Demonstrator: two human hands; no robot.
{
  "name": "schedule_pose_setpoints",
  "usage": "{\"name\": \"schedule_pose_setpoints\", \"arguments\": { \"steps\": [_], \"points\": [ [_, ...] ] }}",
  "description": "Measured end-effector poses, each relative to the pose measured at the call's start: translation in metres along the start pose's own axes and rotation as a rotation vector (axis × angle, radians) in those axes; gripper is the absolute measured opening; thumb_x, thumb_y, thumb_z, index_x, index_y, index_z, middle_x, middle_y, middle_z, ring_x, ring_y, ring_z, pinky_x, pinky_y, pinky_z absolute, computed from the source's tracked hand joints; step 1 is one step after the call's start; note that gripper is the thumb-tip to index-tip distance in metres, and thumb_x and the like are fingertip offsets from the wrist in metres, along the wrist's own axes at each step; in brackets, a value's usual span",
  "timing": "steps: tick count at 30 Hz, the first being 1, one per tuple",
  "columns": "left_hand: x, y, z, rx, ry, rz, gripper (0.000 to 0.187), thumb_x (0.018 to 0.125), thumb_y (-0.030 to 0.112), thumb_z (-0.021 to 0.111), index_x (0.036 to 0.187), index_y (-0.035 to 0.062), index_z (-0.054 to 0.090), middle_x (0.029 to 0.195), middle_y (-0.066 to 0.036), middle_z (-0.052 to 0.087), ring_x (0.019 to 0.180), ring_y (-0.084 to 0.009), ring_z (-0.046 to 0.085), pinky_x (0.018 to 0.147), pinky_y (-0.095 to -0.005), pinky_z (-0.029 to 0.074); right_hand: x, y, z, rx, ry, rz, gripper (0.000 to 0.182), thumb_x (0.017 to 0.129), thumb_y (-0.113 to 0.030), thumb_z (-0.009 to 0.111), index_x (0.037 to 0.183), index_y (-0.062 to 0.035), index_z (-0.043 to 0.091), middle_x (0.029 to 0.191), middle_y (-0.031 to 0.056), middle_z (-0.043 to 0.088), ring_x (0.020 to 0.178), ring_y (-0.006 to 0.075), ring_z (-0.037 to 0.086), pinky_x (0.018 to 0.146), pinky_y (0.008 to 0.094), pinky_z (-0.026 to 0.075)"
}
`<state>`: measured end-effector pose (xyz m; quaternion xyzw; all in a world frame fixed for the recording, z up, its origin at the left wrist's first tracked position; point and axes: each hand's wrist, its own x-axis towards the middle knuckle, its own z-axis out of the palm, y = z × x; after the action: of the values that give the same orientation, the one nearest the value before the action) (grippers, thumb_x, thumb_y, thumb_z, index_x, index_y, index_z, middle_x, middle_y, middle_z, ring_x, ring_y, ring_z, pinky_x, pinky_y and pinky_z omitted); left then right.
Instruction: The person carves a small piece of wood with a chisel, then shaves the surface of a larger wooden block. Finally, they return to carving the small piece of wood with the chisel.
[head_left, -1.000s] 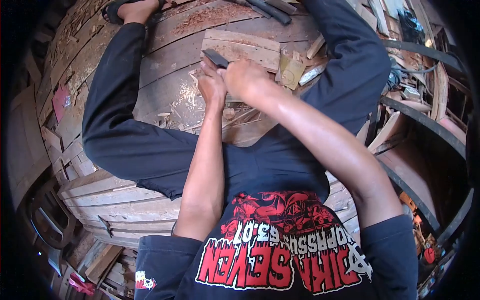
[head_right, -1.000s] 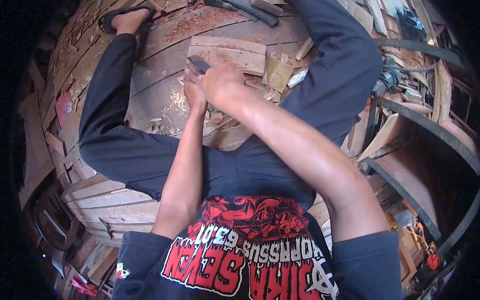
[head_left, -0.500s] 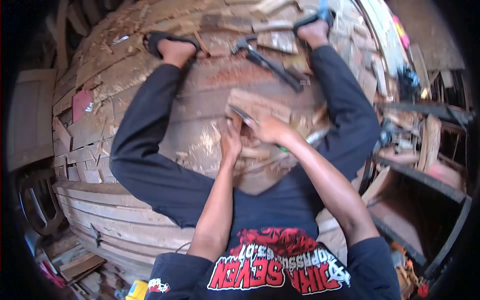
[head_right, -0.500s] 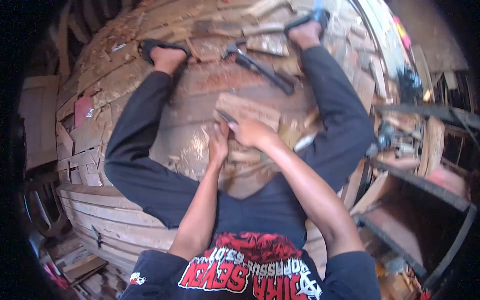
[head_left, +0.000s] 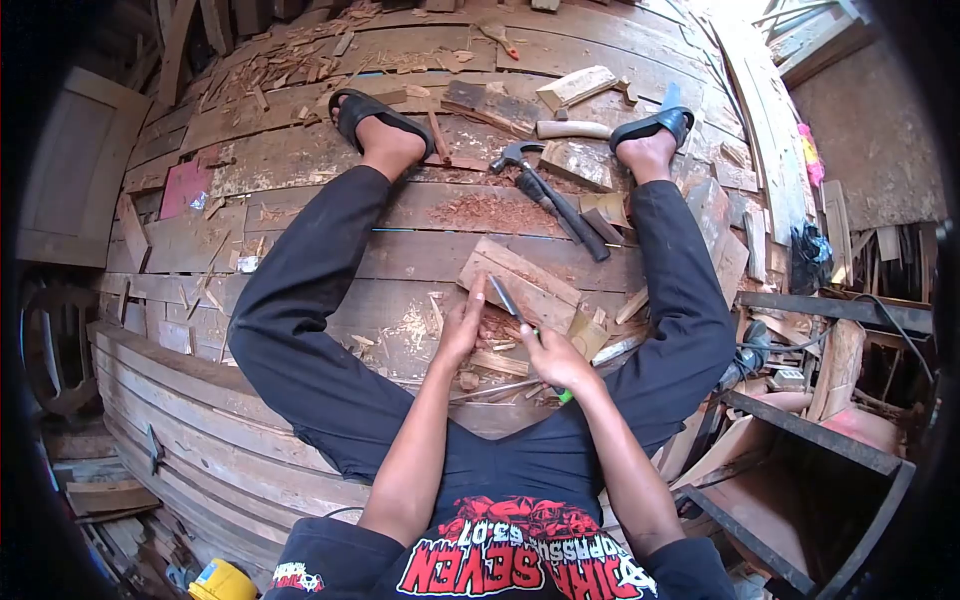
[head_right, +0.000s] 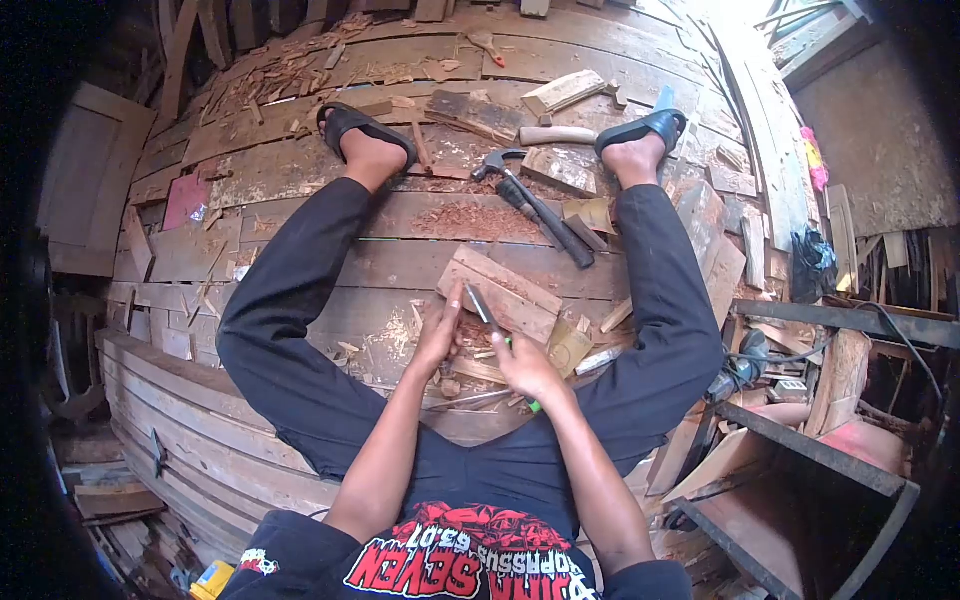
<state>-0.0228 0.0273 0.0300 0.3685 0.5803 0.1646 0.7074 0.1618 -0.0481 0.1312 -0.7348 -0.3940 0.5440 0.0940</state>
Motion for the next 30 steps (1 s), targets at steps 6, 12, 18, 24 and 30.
{"name": "schedule_pose_setpoints", "arguments": {
  "steps": [6,12,18,24,30],
  "points": [
    [0.012,-0.012,-0.003,0.367,0.191,0.345,0.067,0.108,0.057,0.043,0.115,-0.0038,0.070,0.094,-0.023,0.073,0.088,-0.0380,0.072,0.082,-0.0460,0.054,0.017,-0.013,0.002,-0.175,0.080,-0.042,0.065,0.108,-0.046,0.045,0.125,0.0138,0.061,0.115,0.0442,0.064,0.119,0.0502,0.063,0.105,0.0520,0.048],
    [0.003,0.003,0.004,0.474,0.230,0.362,0.071,0.109,0.058,0.031,0.121,0.0004,0.072,0.106,-0.035,0.070,0.110,-0.0524,0.065,0.096,-0.0542,0.051,0.014,-0.039,-0.014,-0.337,-0.050,0.030,0.062,0.108,-0.046,0.045,0.117,0.0118,0.067,0.114,0.0437,0.065,0.117,0.0518,0.064,0.103,0.0527,0.050],
    [0.002,0.007,0.006,0.630,0.298,0.221,0.079,0.106,0.064,0.033,0.106,-0.0033,0.075,0.098,-0.038,0.068,0.103,-0.0545,0.066,0.093,-0.0581,0.051,0.013,-0.048,0.004,-0.490,0.079,-0.011,0.063,0.109,-0.041,0.043,0.098,0.0140,0.071,0.093,0.0405,0.068,0.101,0.0540,0.068,0.094,0.0571,0.053],
    [0.003,0.012,0.011,0.628,0.292,0.228,0.077,0.107,0.060,0.034,0.104,-0.0050,0.075,0.097,-0.039,0.068,0.101,-0.0552,0.066,0.091,-0.0589,0.052,0.013,-0.052,0.014,-0.496,0.112,0.070,0.060,0.109,-0.041,0.044,0.101,0.0115,0.073,0.098,0.0395,0.069,0.106,0.0521,0.068,0.096,0.0557,0.053],
    [-0.001,0.012,0.004,0.633,0.241,0.250,0.073,0.109,0.054,0.035,0.101,-0.0067,0.074,0.093,-0.040,0.067,0.096,-0.0563,0.067,0.088,-0.0585,0.053,0.010,-0.053,0.031,-0.529,0.202,0.067,0.057,0.109,-0.042,0.047,0.106,0.0081,0.073,0.101,0.0341,0.072,0.104,0.0489,0.071,0.093,0.0534,0.056]
  ]
}}
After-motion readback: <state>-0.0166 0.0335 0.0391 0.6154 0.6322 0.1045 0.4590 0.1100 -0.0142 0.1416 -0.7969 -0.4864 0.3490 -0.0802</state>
